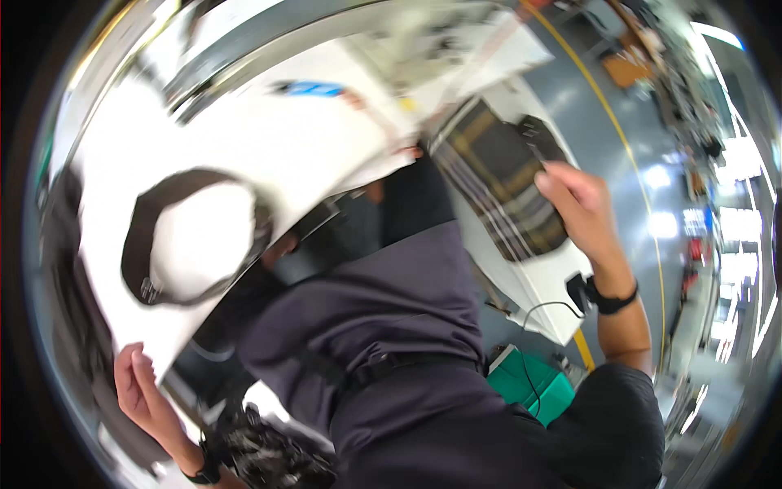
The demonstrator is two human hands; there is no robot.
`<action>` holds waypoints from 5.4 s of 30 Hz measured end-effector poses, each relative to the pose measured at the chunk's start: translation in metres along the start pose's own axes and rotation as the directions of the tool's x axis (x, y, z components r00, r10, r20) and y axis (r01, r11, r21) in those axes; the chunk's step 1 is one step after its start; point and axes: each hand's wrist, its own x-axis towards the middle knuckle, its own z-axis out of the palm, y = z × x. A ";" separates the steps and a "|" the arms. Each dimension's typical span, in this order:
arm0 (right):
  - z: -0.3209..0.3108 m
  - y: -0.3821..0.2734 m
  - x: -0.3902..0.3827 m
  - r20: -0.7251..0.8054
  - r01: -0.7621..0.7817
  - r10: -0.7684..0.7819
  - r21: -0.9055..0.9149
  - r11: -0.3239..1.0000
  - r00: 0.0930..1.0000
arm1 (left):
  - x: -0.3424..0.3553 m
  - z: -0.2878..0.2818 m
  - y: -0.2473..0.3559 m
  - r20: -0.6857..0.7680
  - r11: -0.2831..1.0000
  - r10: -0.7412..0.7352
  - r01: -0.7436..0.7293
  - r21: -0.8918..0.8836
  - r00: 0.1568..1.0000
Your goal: Sewing the edges and zipper of a plaid fabric pouch using an industrial sewing machine.
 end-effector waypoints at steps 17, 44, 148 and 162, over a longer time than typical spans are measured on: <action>0.188 -0.198 0.091 0.636 0.478 -0.566 0.330 0.814 0.524 | 0.104 0.039 0.103 0.658 0.890 0.447 -0.378 -0.256 0.606; 0.268 -0.162 0.117 0.335 0.670 -0.670 0.135 0.730 0.662 | 0.130 0.100 0.013 0.621 0.938 0.310 -0.124 -0.324 0.720; 0.245 -0.101 0.098 -0.011 0.971 -0.973 -0.073 0.229 0.229 | 0.083 0.084 0.030 0.300 0.447 0.839 -0.889 0.098 0.455; 0.239 -0.111 0.094 0.076 0.897 -0.900 0.085 0.435 0.429 | 0.089 0.094 0.025 0.266 0.540 0.812 -0.842 -0.001 0.520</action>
